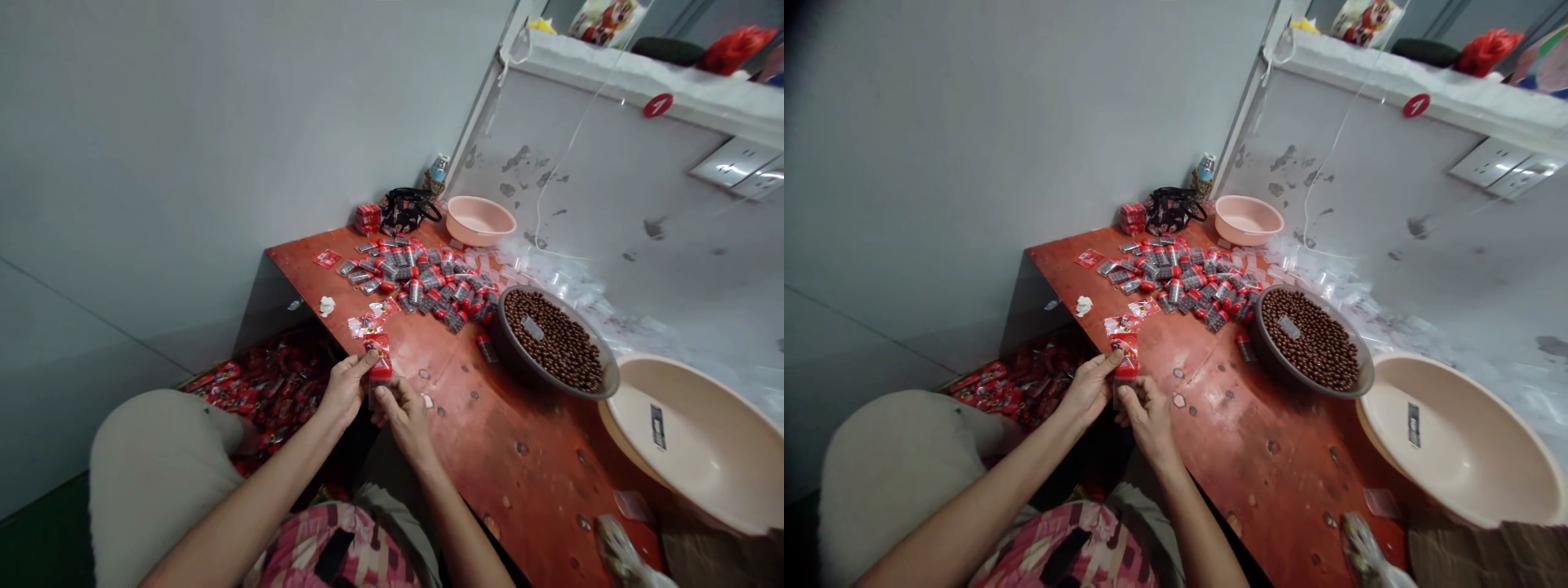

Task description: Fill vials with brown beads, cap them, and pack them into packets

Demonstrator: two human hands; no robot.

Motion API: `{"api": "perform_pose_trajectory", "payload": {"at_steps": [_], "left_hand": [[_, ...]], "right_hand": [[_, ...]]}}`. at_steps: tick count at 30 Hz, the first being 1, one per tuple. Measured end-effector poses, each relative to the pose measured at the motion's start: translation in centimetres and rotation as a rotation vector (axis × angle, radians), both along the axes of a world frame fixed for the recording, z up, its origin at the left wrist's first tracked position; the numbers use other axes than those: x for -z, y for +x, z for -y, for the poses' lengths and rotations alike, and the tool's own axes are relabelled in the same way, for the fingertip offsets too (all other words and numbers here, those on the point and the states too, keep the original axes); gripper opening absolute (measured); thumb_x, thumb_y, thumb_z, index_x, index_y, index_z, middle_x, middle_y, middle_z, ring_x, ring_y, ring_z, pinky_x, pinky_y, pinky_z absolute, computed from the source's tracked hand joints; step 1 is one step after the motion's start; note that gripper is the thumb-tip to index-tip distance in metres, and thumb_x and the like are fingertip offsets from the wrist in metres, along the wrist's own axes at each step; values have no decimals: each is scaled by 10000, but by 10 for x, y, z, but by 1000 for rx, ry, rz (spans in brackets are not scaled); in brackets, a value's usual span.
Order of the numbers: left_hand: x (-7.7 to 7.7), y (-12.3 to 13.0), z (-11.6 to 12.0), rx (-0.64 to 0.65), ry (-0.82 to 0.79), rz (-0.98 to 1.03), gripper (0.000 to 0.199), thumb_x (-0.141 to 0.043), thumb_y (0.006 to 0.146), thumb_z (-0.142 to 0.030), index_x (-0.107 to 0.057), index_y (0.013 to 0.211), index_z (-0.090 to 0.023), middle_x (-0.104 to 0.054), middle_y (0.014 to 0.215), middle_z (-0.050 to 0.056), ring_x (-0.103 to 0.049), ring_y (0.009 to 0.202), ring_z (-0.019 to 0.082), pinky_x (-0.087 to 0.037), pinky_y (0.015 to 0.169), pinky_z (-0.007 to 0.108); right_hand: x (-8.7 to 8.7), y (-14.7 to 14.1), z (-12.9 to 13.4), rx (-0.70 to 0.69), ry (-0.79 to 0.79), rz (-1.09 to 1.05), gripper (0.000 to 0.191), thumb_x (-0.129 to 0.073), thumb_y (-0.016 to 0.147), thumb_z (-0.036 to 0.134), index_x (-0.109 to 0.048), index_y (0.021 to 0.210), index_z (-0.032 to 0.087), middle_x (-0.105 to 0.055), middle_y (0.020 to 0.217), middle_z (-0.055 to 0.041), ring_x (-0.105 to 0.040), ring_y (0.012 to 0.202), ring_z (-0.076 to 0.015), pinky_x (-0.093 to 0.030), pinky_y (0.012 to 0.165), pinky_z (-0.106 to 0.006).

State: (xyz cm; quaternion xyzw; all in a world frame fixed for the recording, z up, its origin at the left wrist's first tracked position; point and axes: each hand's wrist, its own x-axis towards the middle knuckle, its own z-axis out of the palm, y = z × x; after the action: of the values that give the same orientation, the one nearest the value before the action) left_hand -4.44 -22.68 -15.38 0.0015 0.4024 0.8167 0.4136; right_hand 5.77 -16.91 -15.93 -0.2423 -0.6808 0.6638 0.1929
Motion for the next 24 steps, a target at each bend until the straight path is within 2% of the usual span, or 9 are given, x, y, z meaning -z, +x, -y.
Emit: {"api": "perform_pose_trajectory", "payload": {"at_steps": [2, 5, 9, 11, 15, 17, 19, 22, 24], "left_hand": [[-1, 0, -1, -2, -2, -37, 230, -709, 600, -301, -572, 640, -121, -591, 533, -11, -519, 420, 92, -409, 410, 206], [-1, 0, -2, 6, 3, -86, 226, -733, 565, -265, -600, 671, -115, -616, 596, 3, -560, 501, 102, -451, 507, 221], [3, 0, -1, 95, -42, -133, 204, -720, 581, -262, -619, 660, -102, -622, 590, 19, -570, 509, 116, -455, 524, 234], [3, -1, 0, 133, -55, -135, 198, -705, 600, -277, -616, 633, -104, -627, 587, 31, -574, 507, 126, -451, 513, 240], [0, -5, 4, 220, -45, -166, 199, -688, 622, -276, -606, 580, -100, -612, 541, 40, -561, 483, 130, -444, 501, 248], [-1, -6, 4, 250, -39, -186, 187, -679, 635, -266, -620, 601, -91, -617, 554, 47, -564, 493, 133, -447, 507, 251], [-1, -5, 3, 252, -34, -187, 179, -671, 645, -262, -632, 636, -87, -628, 590, 55, -572, 516, 138, -452, 512, 253], [2, 0, 1, 218, -26, -174, 178, -665, 650, -272, -635, 655, -97, -628, 606, 48, -570, 518, 141, -452, 493, 257], [5, 3, -1, 193, -33, -200, 182, -662, 652, -285, -626, 638, -108, -609, 563, 28, -553, 479, 136, -442, 464, 256]], "right_hand": [[1, -1, -1, 55, 22, -7, 232, -501, 789, 391, -545, 858, 174, -578, 632, 11, -532, 455, -95, -442, 418, -202], [1, 0, 0, 163, 159, 9, 220, -509, 785, 381, -558, 867, 183, -596, 670, -5, -535, 516, -109, -453, 463, -219], [0, 2, 0, 174, 256, 21, 206, -512, 786, 373, -569, 889, 204, -610, 694, -11, -544, 553, -124, -448, 492, -231], [2, 2, -2, 160, 187, 5, 207, -515, 782, 387, -567, 861, 203, -597, 658, 3, -533, 504, -112, -436, 467, -221], [9, 0, -7, 58, -157, -42, 270, -476, 797, 430, -524, 743, 170, -534, 503, 36, -443, 347, -68, -339, 352, -174], [10, -1, -8, 33, -231, -57, 275, -474, 802, 423, -508, 714, 165, -516, 476, 42, -414, 326, -57, -305, 337, -162], [8, 0, -8, 80, -158, -61, 239, -501, 794, 399, -522, 737, 168, -534, 519, 37, -436, 359, -60, -328, 360, -166], [4, 1, -7, 194, 91, -45, 190, -553, 764, 369, -563, 793, 181, -575, 608, 14, -501, 471, -92, -402, 442, -198], [3, 1, -8, 226, 157, -38, 192, -560, 755, 371, -574, 803, 185, -589, 628, 6, -517, 503, -106, -420, 467, -212]]}}
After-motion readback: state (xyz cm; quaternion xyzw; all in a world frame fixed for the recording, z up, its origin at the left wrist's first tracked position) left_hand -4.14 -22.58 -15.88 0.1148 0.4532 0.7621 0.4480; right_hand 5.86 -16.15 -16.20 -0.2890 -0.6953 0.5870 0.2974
